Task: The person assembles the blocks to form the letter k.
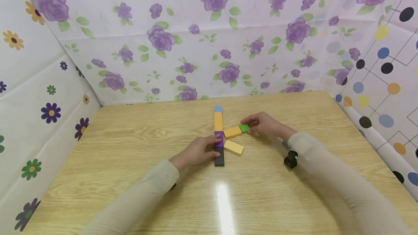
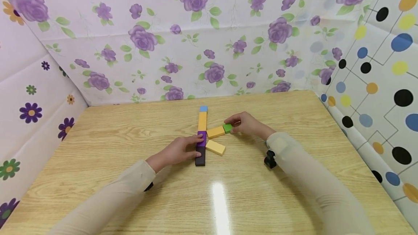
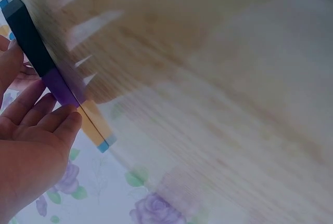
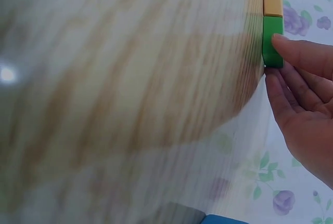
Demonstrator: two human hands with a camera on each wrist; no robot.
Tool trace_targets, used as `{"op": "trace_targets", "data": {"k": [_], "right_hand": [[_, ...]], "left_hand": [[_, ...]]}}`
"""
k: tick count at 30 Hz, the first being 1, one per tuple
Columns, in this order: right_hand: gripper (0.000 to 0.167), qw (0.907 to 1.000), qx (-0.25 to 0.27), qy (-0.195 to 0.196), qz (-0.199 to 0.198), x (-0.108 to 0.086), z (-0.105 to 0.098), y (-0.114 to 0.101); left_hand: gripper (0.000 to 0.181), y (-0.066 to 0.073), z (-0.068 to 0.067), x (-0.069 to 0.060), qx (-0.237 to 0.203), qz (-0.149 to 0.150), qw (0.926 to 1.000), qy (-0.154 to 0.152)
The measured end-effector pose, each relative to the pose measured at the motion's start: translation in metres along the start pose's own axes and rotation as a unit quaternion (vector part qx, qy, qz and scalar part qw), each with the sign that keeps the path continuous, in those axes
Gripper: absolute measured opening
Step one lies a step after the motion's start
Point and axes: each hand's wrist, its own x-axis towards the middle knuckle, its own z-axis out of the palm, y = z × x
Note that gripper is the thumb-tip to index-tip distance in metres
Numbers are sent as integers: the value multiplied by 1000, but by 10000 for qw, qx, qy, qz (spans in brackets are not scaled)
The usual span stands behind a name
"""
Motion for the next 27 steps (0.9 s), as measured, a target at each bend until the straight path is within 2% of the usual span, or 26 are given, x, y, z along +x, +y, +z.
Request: {"op": "trace_targets", "data": {"k": [27], "right_hand": [[42, 9998, 168, -55, 132, -1, 0, 2]], "left_hand": [[58, -1, 1, 2, 31, -122, 9999, -64]]}}
